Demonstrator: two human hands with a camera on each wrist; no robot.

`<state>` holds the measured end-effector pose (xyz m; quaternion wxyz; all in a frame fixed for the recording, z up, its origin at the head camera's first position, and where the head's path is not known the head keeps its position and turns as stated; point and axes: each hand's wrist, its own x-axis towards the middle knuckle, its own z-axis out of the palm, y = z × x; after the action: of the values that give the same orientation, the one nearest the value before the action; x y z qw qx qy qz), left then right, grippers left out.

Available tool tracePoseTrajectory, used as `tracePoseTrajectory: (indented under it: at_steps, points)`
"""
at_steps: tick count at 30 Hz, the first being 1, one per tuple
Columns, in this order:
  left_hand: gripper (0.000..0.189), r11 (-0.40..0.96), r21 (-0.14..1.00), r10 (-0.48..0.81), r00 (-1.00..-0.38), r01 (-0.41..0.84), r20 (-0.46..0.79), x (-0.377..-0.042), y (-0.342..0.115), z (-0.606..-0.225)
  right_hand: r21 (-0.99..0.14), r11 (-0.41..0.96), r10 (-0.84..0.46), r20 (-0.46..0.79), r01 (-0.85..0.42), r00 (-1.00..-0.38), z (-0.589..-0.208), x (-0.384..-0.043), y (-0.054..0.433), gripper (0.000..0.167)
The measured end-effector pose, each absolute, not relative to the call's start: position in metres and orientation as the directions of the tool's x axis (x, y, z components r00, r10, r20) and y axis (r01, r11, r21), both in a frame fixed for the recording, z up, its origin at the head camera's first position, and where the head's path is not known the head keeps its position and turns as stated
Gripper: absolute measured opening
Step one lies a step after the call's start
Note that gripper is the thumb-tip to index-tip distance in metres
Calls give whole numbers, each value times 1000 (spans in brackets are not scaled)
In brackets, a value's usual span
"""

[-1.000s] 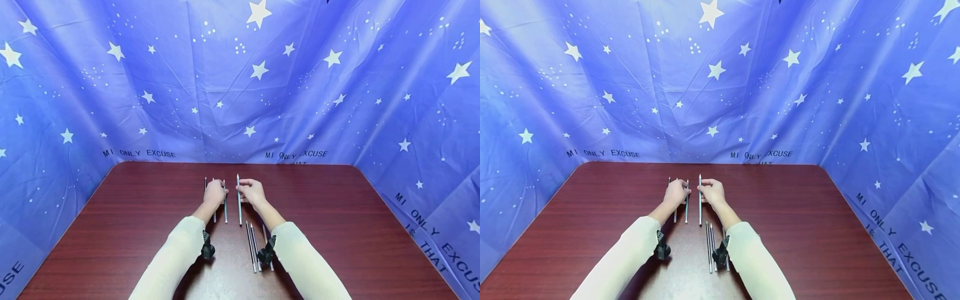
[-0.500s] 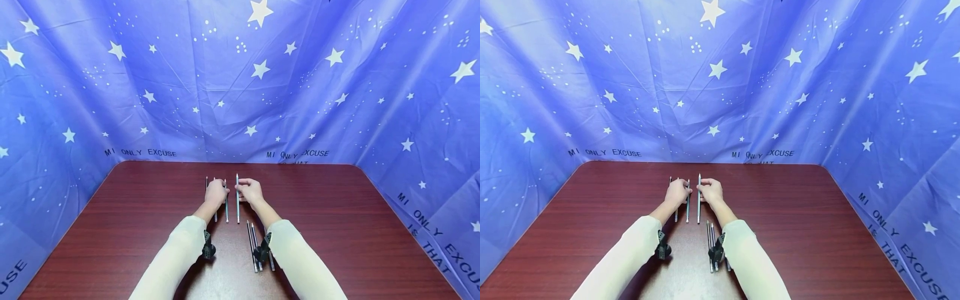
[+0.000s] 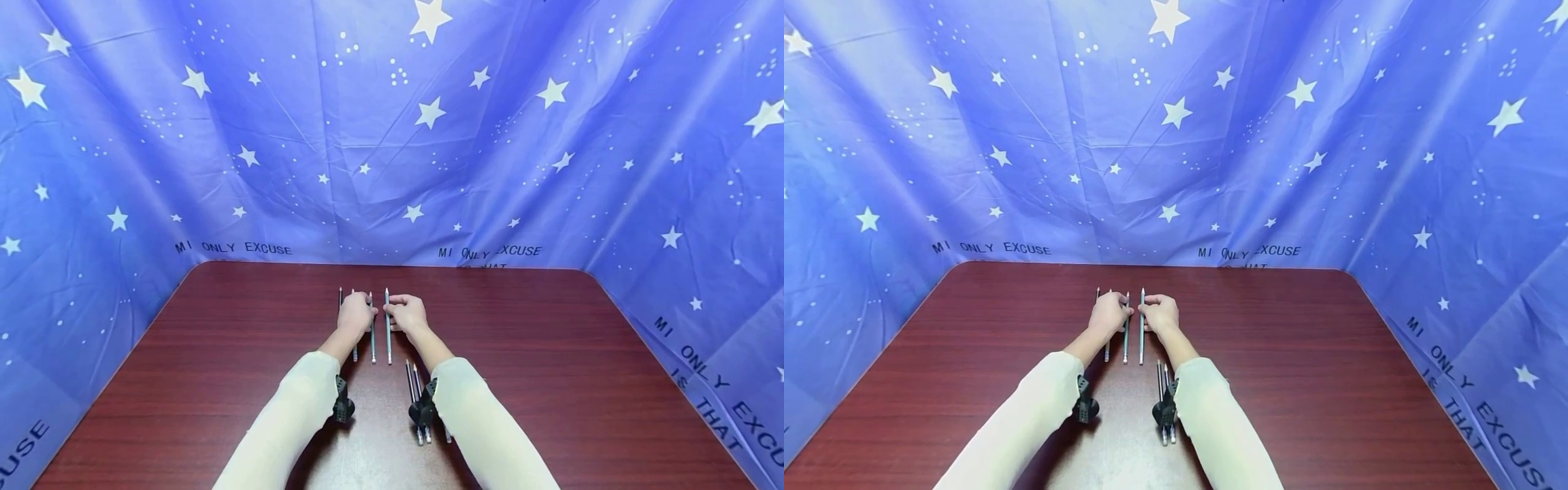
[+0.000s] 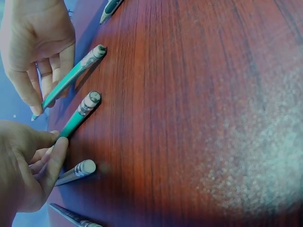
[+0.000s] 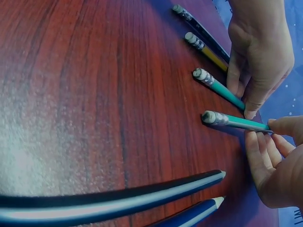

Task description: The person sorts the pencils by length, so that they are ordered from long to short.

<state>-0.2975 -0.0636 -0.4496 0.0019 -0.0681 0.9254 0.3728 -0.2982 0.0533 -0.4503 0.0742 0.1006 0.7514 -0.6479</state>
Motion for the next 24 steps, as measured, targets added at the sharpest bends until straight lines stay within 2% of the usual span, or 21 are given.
tracePoseTrajectory:
  at_steps: [24]
  points:
    - [25,715,691,-116,-993,-107,-33,-296,-64,-450,-943,242,145,-197,228,-970,-452,-300,47,21]
